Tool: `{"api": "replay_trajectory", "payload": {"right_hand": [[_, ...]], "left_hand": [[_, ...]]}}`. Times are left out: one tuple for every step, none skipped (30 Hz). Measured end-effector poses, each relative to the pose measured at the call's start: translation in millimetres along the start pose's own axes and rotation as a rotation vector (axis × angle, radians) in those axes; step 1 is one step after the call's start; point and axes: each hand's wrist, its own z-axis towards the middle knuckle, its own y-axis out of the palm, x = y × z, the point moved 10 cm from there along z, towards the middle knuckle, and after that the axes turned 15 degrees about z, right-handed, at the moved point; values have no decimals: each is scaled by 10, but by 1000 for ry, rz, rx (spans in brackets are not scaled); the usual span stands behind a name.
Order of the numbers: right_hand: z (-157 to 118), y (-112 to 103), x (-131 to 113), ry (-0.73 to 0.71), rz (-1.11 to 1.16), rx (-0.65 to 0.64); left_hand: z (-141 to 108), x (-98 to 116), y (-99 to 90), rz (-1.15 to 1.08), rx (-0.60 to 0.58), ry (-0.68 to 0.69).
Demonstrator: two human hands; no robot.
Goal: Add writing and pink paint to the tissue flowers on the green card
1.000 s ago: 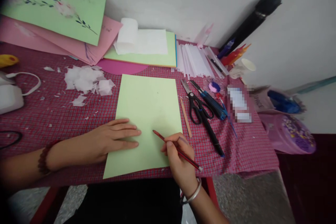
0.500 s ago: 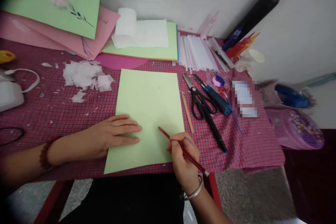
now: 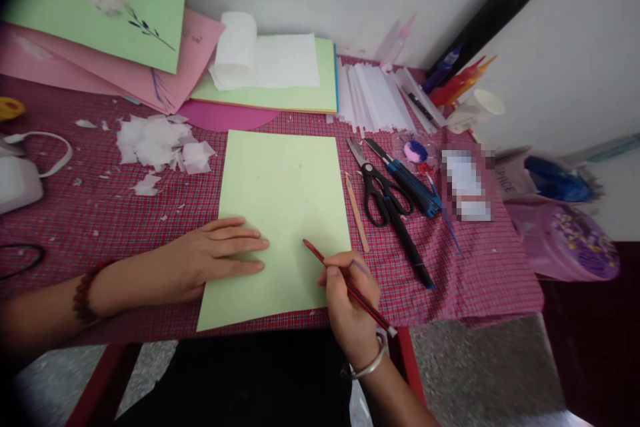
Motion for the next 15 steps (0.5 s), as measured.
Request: {"api": "replay_trajectory", "payload": {"right_hand": [[1, 3, 4, -1, -6, -5], [2, 6, 10, -2, -12, -10], [3, 9, 16, -3, -17, -16], [4, 10, 22, -3, -22, -19], [6, 11, 25, -5, -25, -21], [8, 12, 27, -7, -31, -23], [11, 13, 27, -9, -41, -23], [15, 18, 27, -10, -55, -26], [18, 27, 26, -11, -72, -32], [21, 38, 26, -12, -88, -40], [23, 52, 25, -16, -100, -50], [25, 65, 23, -21, -106, -58], [26, 75, 22, -27, -105, -65], [26, 82, 22, -33, -100, -68], [26, 86, 26, -36, -96, -70]], "left_hand": [[-1, 1, 3, 0, -1, 1], [-2, 2, 3, -2, -2, 0], [-3, 3, -1, -4, 0, -1], [-4, 5, -7, -8, 4, -1], [-4, 6, -13, -10, 6, -2], [-4, 8, -19, -12, 7, -3], [-4, 10, -24, -12, 8, -4], [-3, 12, -28, -11, 9, -4], [-2, 12, -30, -10, 10, -5], [-1, 12, -31, -8, 11, -6], [1, 11, -35, -8, 15, -8], [3, 12, -37, -8, 19, -7], [5, 13, -39, -7, 23, -6], [6, 12, -40, -8, 26, -5], [8, 11, -40, -8, 27, -5]]}}
